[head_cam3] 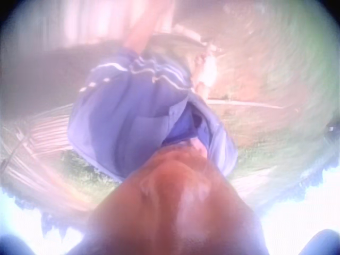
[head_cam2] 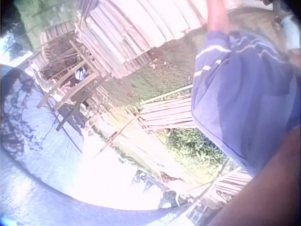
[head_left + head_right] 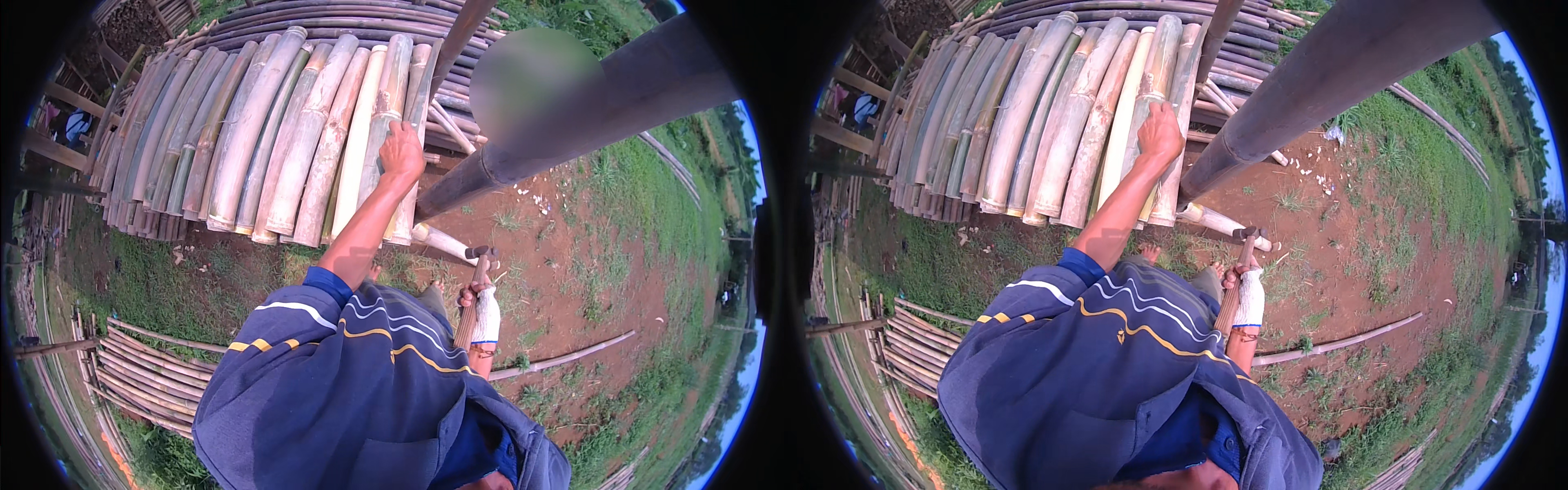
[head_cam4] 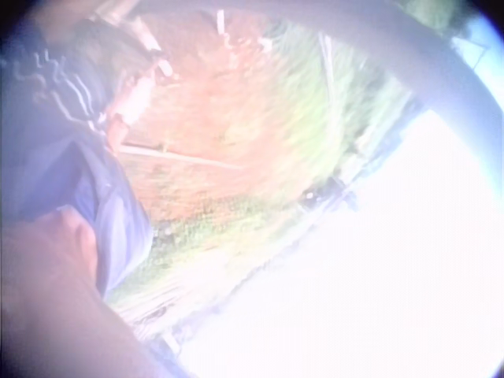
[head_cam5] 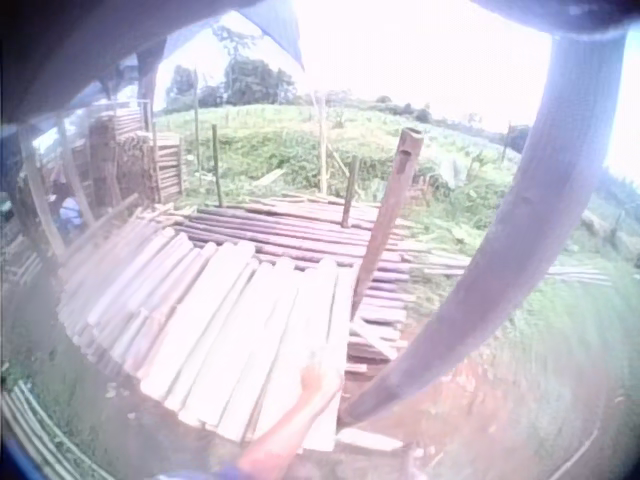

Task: The person assembles a bamboo structure by placing bamboo poles onto a frame, securing them with nails and a hammer, and adjusting the alignment. The person also retrieves nails from a bucket and uses a blue strap to organize materials.

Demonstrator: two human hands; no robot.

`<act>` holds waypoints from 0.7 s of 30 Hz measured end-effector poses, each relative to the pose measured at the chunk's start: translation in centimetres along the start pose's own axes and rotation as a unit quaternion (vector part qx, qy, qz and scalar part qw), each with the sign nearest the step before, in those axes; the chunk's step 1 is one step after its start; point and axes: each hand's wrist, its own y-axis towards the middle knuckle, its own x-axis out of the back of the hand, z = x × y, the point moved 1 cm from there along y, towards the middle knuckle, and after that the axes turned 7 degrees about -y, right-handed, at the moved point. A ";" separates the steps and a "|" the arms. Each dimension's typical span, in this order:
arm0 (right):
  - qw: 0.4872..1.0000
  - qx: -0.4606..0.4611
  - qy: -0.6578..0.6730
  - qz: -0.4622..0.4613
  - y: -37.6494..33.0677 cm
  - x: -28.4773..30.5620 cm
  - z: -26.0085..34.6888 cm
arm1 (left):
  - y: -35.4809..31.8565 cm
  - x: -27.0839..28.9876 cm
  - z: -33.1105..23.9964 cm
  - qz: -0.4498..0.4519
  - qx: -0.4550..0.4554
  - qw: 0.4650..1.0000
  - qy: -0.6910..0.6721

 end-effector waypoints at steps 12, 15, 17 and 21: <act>0.978 -0.080 -0.151 0.118 9.0 2.9 13.9 | -0.7 -3.6 -0.4 -0.007 0.029 0.998 -0.058; 0.963 -0.112 -0.200 0.141 11.7 4.1 16.5 | -1.2 -2.6 0.1 0.011 0.028 0.995 -0.091; 0.954 -0.128 -0.220 0.160 13.7 4.7 18.1 | -2.1 -1.6 0.0 0.005 0.052 0.989 -0.141; 0.936 -0.116 -0.264 0.200 16.9 1.9 20.4 | -5.4 2.7 0.2 0.012 0.130 0.967 -0.218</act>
